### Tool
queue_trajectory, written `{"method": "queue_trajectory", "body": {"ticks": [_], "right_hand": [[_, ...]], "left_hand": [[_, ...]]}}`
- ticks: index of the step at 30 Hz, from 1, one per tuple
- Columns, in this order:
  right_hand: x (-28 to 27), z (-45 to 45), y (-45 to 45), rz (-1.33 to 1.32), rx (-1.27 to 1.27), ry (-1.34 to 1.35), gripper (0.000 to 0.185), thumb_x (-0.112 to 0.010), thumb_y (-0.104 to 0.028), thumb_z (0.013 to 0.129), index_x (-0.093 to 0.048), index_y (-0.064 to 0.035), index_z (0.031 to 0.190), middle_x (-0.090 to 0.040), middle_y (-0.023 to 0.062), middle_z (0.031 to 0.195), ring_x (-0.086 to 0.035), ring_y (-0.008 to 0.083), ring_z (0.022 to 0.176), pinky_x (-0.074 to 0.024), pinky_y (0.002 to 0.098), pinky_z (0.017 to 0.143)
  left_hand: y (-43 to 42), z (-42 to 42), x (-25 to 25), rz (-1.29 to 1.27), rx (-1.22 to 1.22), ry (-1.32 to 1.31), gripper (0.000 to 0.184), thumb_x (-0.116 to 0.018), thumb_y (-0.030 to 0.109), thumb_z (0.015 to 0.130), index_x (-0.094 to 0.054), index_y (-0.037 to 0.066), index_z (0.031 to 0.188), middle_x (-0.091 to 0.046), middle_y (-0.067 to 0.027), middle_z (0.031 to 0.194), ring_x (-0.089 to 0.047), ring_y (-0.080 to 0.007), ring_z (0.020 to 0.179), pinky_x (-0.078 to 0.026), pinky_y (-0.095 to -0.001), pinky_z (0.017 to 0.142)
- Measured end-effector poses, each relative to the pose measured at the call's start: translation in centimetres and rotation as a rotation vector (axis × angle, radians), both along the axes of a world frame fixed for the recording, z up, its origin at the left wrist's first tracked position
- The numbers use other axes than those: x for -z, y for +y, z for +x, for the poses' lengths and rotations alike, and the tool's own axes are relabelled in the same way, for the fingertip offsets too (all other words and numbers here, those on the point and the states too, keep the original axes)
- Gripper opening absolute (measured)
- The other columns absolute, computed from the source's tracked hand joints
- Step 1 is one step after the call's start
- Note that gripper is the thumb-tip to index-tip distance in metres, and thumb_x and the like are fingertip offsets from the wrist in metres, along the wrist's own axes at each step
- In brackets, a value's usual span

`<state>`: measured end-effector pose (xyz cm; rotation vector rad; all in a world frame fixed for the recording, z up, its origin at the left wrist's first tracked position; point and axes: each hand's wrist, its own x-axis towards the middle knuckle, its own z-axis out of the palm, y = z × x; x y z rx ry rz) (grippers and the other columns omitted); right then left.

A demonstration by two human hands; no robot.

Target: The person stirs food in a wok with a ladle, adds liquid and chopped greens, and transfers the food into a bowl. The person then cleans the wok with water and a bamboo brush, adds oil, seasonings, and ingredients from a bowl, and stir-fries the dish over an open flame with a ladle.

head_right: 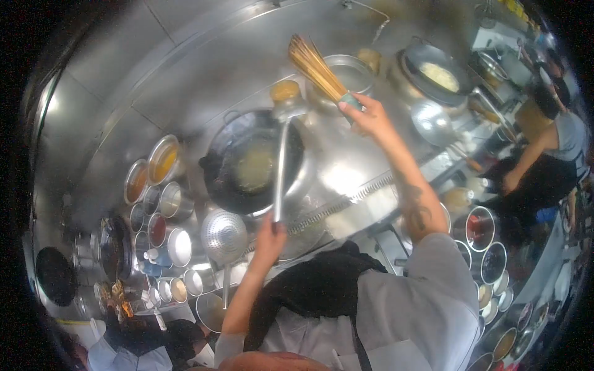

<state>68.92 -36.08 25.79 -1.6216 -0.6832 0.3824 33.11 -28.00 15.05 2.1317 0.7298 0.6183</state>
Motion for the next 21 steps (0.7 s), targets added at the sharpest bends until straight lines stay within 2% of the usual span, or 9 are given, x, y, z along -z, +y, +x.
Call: {"method": "queue_trajectory", "body": {"ticks": [2,7,10,11,14,15,16,18,21], "right_hand": [[2.2,1.4,-1.3,-0.010,-0.007,0.185,0.050,-0.072,-0.034,0.081,-0.059,-0.0020,0.117,-0.060,0.0030,0.072,-0.055,0.0106,0.052,-0.0452,0.0240,0.045],[5.5,0.5,-5.3,-0.074,0.046,0.330,0.046,-0.071,-0.035,0.082,-0.060,-0.0039,0.114,-0.060,0.0043,0.071,-0.057,0.0120,0.053,-0.0471,0.0251,0.046],[6.7,0.1,-7.8,-0.069,0.080,0.364,0.043,-0.071,-0.033,0.082,-0.061,-0.0039,0.113,-0.060,0.0036,0.071,-0.056,0.0110,0.054,-0.0469,0.0245,0.047],[6.5,0.0,-8.6,-0.046,0.072,0.369,0.043,-0.071,-0.032,0.082,-0.061,-0.0038,0.113,-0.060,0.0033,0.071,-0.056,0.0107,0.055,-0.0468,0.0244,0.047],[6.9,0.1,-10.0,-0.033,0.099,0.394,0.047,-0.072,-0.033,0.081,-0.060,-0.0015,0.113,-0.059,0.0020,0.074,-0.056,0.0096,0.059,-0.0474,0.0243,0.049],[6.6,0.0,-10.2,-0.020,0.098,0.387,0.051,-0.072,-0.036,0.080,-0.059,0.0001,0.114,-0.058,0.0019,0.075,-0.055,0.0096,0.058,-0.0475,0.0245,0.050],[6.4,0.0,-10.3,-0.004,0.092,0.376,0.056,-0.073,-0.039,0.079,-0.059,0.0016,0.115,-0.057,0.0019,0.075,-0.054,0.0096,0.057,-0.0476,0.0248,0.051],[6.1,0.1,-10.3,-0.027,0.054,0.380,0.050,-0.073,-0.035,0.080,-0.059,-0.0016,0.115,-0.059,0.0014,0.078,-0.056,0.0099,0.060,-0.0485,0.0247,0.051],[4.7,-0.8,-9.1,-0.057,-0.033,0.395,0.047,-0.071,-0.027,0.083,-0.057,-0.0031,0.121,-0.062,0.0026,0.086,-0.060,0.0101,0.073,-0.0519,0.0263,0.055]], "left_hand": [[-1.1,3.9,1.4,0.003,0.056,0.056,0.041,-0.053,0.005,0.083,-0.043,-0.007,0.121,-0.057,-0.0282,0.093,-0.060,-0.0383,0.082,-0.048,-0.0427,0.074],[-2.6,11.4,9.8,-0.102,0.120,0.183,0.040,-0.050,0.000,0.080,-0.043,-0.012,0.116,-0.056,-0.0333,0.092,-0.057,-0.0459,0.086,-0.046,-0.0470,0.075],[-4.6,12.9,13.4,-0.087,0.110,-0.013,0.039,-0.049,-0.001,0.078,-0.043,-0.012,0.115,-0.056,-0.0336,0.090,-0.056,-0.0469,0.085,-0.046,-0.0474,0.076],[-4.7,13.4,13.8,-0.146,0.134,0.107,0.040,-0.054,0.003,0.080,-0.043,-0.008,0.117,-0.058,-0.0292,0.091,-0.059,-0.0419,0.085,-0.047,-0.0438,0.076],[-6.1,14.5,13.1,-0.392,0.260,-0.012,0.041,-0.058,0.008,0.084,-0.044,-0.004,0.120,-0.061,-0.0208,0.097,-0.062,-0.0303,0.088,-0.049,-0.0372,0.077],[-6.0,15.2,13.3,-0.712,0.406,-0.080,0.042,-0.057,0.014,0.089,-0.042,-0.001,0.125,-0.062,-0.0120,0.104,-0.061,-0.0192,0.091,-0.049,-0.0320,0.078],[-6.4,14.8,8.4,-0.883,0.407,0.049,0.037,-0.053,0.016,0.093,-0.045,0.000,0.125,-0.061,-0.0098,0.108,-0.060,-0.0163,0.093,-0.048,-0.0305,0.081],[-4.8,14.9,11.9,-0.918,0.485,0.214,0.036,-0.053,0.023,0.094,-0.051,-0.002,0.121,-0.061,-0.0100,0.110,-0.058,-0.0147,0.099,-0.045,-0.0299,0.086],[-3.0,12.8,5.9,-0.577,0.389,0.147,0.032,-0.056,0.020,0.091,-0.056,-0.004,0.113,-0.062,-0.0135,0.105,-0.059,-0.0199,0.097,-0.045,-0.0324,0.086]]}}
